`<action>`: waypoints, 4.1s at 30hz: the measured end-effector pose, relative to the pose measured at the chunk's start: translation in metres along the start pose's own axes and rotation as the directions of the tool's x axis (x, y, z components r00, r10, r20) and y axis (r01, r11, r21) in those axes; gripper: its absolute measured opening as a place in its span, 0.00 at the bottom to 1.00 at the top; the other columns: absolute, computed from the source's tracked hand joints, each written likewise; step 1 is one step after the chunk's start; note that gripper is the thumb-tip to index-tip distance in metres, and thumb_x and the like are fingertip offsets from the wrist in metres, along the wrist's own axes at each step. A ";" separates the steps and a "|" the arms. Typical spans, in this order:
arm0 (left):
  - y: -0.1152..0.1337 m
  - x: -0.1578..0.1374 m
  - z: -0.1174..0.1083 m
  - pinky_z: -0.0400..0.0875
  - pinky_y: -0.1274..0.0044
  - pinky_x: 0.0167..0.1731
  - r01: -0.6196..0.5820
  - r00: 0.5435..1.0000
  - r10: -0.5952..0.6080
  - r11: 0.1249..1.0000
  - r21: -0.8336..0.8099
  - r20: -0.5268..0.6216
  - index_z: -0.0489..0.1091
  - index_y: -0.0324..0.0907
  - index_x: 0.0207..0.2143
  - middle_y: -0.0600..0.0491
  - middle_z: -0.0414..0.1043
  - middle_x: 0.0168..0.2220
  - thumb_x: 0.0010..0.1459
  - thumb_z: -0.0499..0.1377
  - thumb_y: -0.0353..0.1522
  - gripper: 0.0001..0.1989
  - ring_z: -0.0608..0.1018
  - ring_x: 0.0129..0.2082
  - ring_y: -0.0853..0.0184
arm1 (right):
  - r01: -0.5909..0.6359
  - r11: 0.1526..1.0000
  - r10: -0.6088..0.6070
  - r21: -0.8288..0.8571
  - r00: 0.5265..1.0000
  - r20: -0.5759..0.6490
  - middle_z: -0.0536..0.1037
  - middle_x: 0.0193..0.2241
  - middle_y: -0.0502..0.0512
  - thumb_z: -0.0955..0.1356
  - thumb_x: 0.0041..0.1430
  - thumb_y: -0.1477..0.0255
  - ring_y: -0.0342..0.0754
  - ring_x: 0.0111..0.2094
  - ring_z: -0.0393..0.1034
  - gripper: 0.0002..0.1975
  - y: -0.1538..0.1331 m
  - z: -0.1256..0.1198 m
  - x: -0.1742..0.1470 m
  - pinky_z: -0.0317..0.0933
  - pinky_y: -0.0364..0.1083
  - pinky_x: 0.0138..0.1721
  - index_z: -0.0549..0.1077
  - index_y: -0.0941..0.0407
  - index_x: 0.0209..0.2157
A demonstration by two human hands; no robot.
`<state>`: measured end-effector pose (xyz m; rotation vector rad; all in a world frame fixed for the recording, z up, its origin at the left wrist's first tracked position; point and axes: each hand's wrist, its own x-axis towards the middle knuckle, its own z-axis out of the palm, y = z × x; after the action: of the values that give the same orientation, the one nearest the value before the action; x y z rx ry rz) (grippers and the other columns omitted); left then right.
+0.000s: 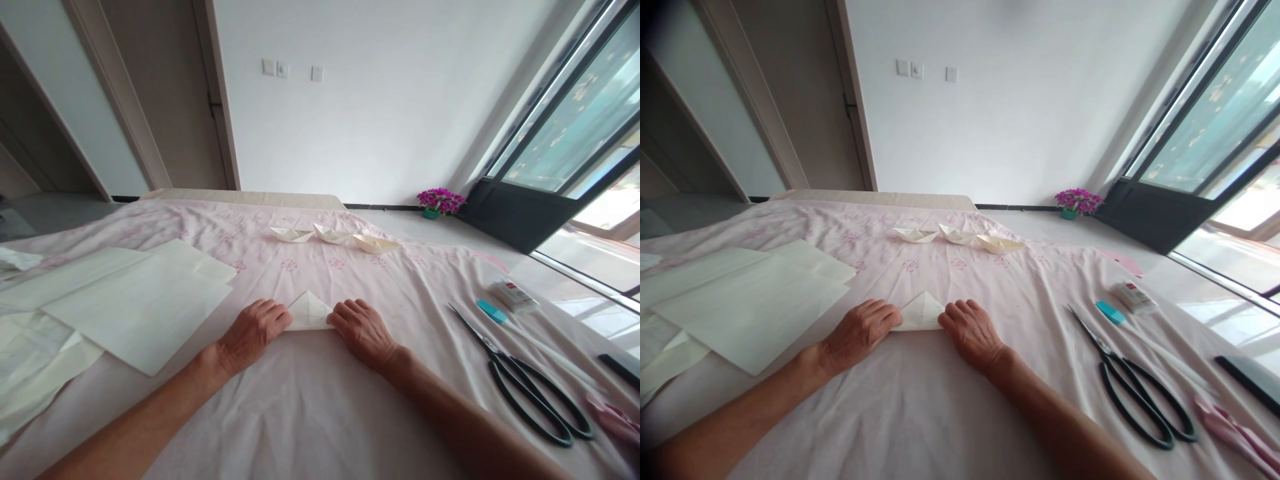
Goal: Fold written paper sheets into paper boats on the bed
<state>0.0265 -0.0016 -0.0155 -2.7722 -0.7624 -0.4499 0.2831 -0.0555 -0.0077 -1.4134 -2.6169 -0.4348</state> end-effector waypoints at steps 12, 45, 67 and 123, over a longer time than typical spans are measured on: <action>-0.009 -0.018 0.007 0.66 0.74 0.43 0.187 0.978 -0.208 0.878 -0.440 0.002 0.74 0.46 0.37 0.56 0.76 0.42 0.59 0.58 0.32 0.05 0.75 0.41 0.67 | -0.235 0.914 0.222 0.331 0.972 0.077 0.73 0.34 0.52 0.66 0.62 0.68 0.47 0.37 0.62 0.07 -0.006 -0.012 -0.009 0.56 0.45 0.36 0.76 0.50 0.38; -0.012 -0.002 0.006 0.64 0.78 0.39 0.513 0.858 -0.484 0.818 -0.262 0.170 0.73 0.41 0.34 0.51 0.70 0.36 0.62 0.53 0.36 0.11 0.73 0.38 0.67 | -0.449 0.833 0.435 0.321 0.892 0.119 0.71 0.33 0.53 0.61 0.64 0.63 0.46 0.37 0.63 0.14 0.001 0.000 -0.005 0.54 0.44 0.39 0.70 0.55 0.29; -0.003 -0.002 0.007 0.63 0.74 0.38 0.471 0.881 -0.467 0.881 -0.046 0.080 0.68 0.41 0.32 0.51 0.68 0.36 0.61 0.55 0.36 0.09 0.72 0.37 0.65 | -0.482 0.850 0.466 0.212 0.876 0.122 0.69 0.37 0.56 0.64 0.62 0.62 0.48 0.39 0.62 0.13 0.000 0.002 -0.003 0.56 0.46 0.40 0.70 0.55 0.28; 0.055 -0.005 0.001 0.68 0.70 0.53 0.180 0.969 -0.194 0.978 0.103 0.150 0.65 0.37 0.55 0.41 0.66 0.57 0.57 0.47 0.18 0.24 0.69 0.56 0.60 | -0.098 0.994 0.104 -0.044 0.981 0.162 0.71 0.42 0.57 0.62 0.62 0.76 0.52 0.41 0.61 0.12 -0.043 -0.020 -0.007 0.57 0.50 0.39 0.67 0.55 0.48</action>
<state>0.0513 -0.0497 -0.0254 -2.6883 -1.0613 -0.2217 0.2511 -0.0899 0.0019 -1.6516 -2.6582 -0.3690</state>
